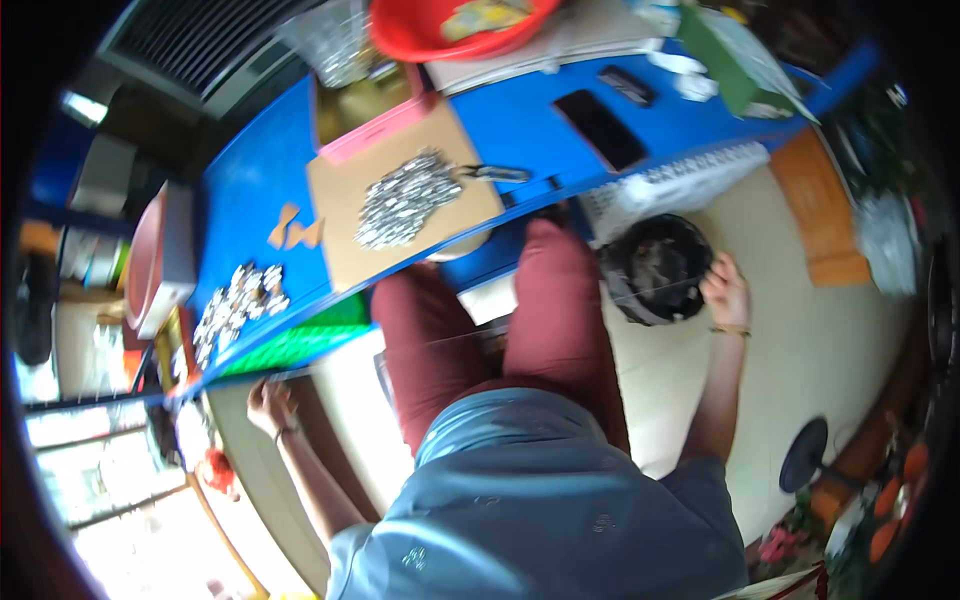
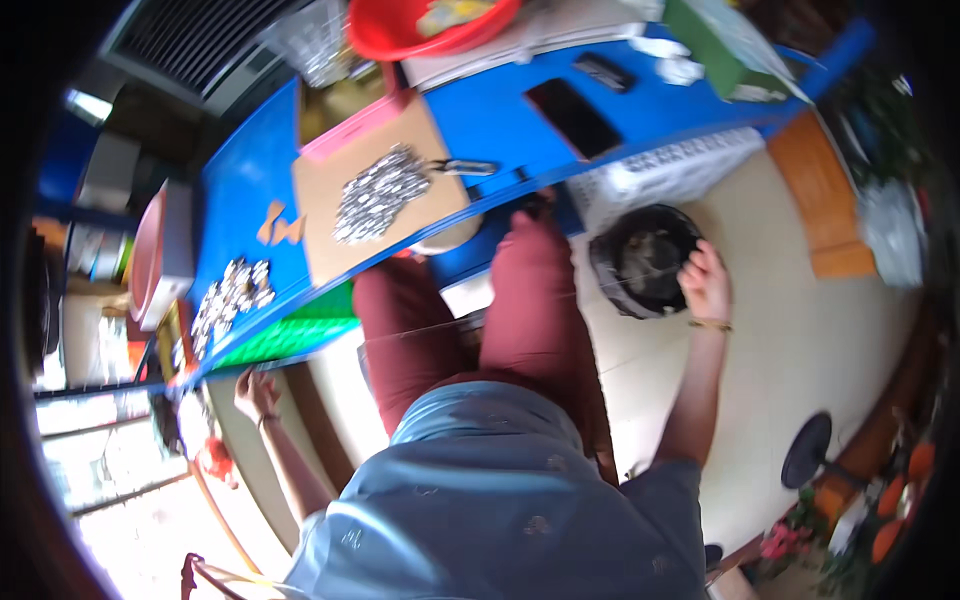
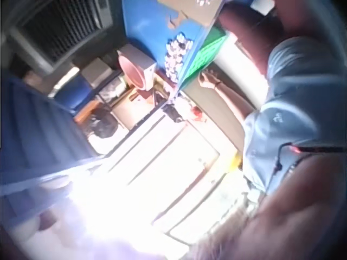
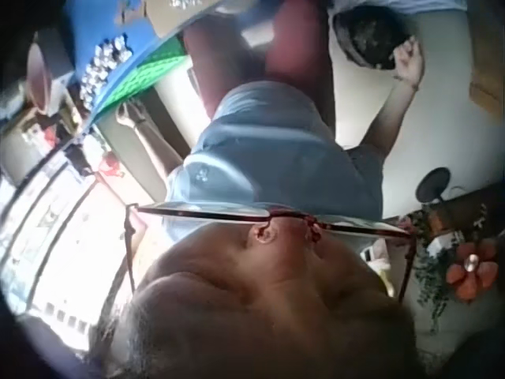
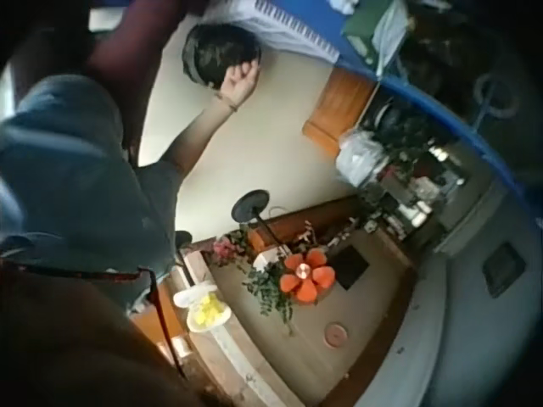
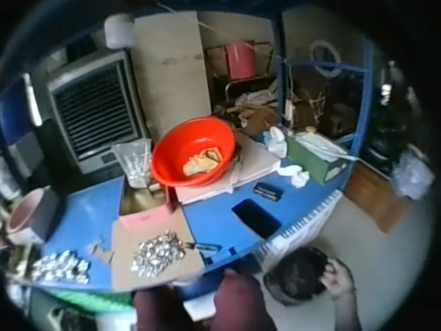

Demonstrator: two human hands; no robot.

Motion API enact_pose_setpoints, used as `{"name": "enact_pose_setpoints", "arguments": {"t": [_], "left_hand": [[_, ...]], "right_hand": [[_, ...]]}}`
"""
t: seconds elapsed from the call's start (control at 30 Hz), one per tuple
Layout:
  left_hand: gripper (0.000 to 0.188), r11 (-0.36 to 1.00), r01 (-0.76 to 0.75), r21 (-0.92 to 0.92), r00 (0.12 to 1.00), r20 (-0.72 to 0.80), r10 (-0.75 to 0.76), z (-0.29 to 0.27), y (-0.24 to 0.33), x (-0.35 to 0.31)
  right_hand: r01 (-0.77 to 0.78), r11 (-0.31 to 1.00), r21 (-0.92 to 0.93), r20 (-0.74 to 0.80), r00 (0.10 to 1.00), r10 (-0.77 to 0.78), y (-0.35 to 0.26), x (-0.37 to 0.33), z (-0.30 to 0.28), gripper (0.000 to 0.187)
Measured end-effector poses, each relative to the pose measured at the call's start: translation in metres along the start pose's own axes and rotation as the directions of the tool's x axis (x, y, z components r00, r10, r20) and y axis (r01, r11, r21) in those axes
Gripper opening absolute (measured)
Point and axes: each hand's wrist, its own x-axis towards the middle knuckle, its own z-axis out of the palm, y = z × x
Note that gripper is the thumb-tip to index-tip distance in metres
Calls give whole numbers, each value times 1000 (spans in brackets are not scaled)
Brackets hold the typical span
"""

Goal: Attaching small metal rivets or studs to a piece of material at a workshop table.

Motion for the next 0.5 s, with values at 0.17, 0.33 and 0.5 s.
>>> {"name": "enact_pose_setpoints", "arguments": {"t": [0.17,0.33,0.5], "left_hand": [[13,996,45,81,993,-112,-36,28,15,2],[14,999,-9,39,988,-152,14,39,7,20],[15,992,24,122,986,-169,-3,41,-5,29]], "right_hand": [[28,997,-79,-200,979,-43,-6,7,-27,30],[-92,989,112,140,987,76,-23,21,-71,23],[-174,980,102,556,827,89,-15,33,-54,21]]}}
